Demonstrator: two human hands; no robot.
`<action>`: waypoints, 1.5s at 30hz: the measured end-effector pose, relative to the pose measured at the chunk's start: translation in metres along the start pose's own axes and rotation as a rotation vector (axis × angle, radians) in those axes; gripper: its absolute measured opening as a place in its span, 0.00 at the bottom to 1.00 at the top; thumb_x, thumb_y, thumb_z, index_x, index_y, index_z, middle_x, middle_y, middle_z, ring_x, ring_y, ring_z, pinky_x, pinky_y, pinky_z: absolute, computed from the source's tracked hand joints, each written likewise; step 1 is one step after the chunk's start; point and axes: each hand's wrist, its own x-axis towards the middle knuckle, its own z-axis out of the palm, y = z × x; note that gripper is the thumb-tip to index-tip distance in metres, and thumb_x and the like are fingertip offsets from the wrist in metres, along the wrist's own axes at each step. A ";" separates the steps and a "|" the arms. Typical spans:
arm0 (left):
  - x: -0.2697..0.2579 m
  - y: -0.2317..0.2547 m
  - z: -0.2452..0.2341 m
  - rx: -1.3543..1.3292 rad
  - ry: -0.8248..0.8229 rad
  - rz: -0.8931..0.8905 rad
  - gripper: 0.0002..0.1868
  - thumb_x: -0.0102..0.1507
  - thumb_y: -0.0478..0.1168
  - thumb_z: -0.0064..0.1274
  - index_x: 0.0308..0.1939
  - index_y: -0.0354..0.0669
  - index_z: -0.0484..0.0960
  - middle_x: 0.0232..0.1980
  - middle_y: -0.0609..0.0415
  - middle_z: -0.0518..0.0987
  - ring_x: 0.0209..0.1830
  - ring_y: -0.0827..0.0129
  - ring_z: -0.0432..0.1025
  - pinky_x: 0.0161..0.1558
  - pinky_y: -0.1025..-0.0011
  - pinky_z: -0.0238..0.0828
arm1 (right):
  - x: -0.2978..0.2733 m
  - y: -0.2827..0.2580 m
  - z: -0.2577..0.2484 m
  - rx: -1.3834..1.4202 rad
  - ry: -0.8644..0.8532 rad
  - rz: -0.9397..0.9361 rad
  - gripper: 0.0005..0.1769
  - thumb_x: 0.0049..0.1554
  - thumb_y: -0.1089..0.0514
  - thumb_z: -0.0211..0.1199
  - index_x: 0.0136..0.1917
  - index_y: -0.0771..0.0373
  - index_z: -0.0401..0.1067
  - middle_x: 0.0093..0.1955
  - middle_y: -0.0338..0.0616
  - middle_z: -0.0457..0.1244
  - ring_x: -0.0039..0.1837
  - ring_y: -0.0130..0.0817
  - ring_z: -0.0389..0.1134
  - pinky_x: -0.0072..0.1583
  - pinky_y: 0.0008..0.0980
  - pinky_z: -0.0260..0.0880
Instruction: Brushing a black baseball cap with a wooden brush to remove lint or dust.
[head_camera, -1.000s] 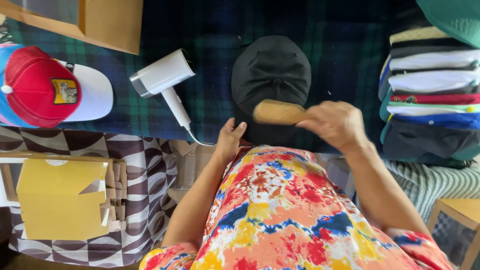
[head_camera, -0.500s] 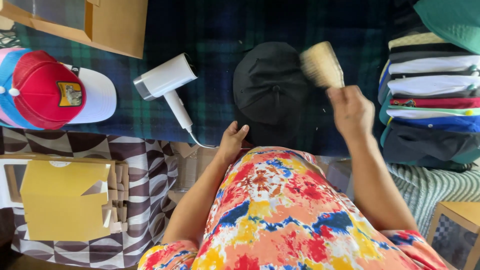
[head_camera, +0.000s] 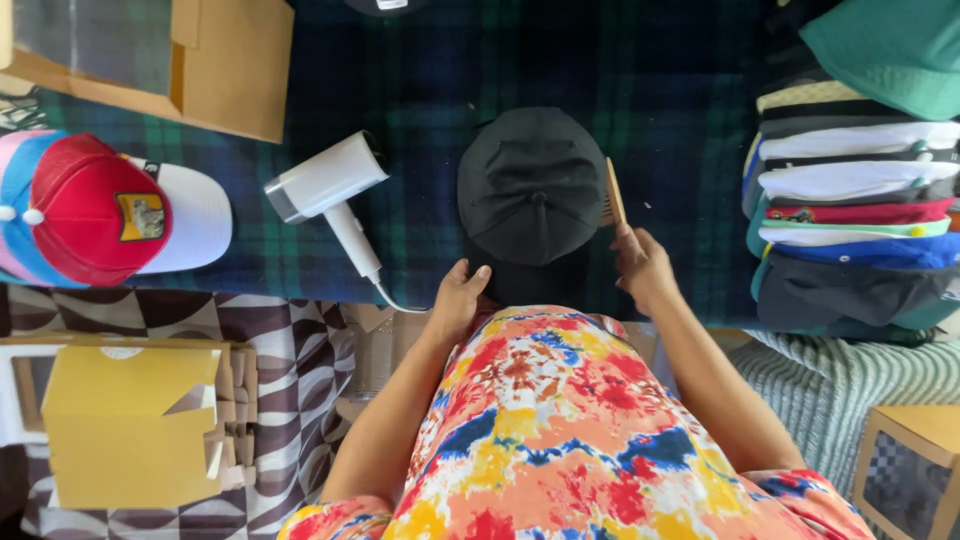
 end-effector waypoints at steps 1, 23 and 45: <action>-0.003 0.008 0.003 -0.003 -0.009 0.009 0.17 0.70 0.41 0.54 0.59 0.35 0.74 0.49 0.36 0.80 0.49 0.57 0.75 0.51 0.55 0.77 | -0.013 -0.012 0.000 0.000 0.008 -0.010 0.23 0.68 0.37 0.57 0.46 0.58 0.73 0.24 0.40 0.56 0.26 0.33 0.60 0.28 0.28 0.64; -0.021 0.168 0.085 0.942 0.410 1.418 0.35 0.68 0.51 0.50 0.70 0.27 0.66 0.72 0.29 0.64 0.74 0.36 0.59 0.74 0.47 0.56 | 0.007 -0.139 -0.010 -0.526 -0.091 -0.424 0.25 0.73 0.38 0.43 0.57 0.59 0.70 0.43 0.59 0.67 0.48 0.62 0.70 0.47 0.55 0.71; -0.054 0.184 0.096 1.010 0.535 1.373 0.32 0.70 0.57 0.45 0.70 0.37 0.72 0.73 0.37 0.65 0.73 0.41 0.58 0.70 0.49 0.48 | -0.064 -0.102 -0.011 -0.074 0.146 -0.283 0.21 0.73 0.42 0.49 0.59 0.62 0.70 0.31 0.42 0.60 0.33 0.33 0.65 0.36 0.32 0.68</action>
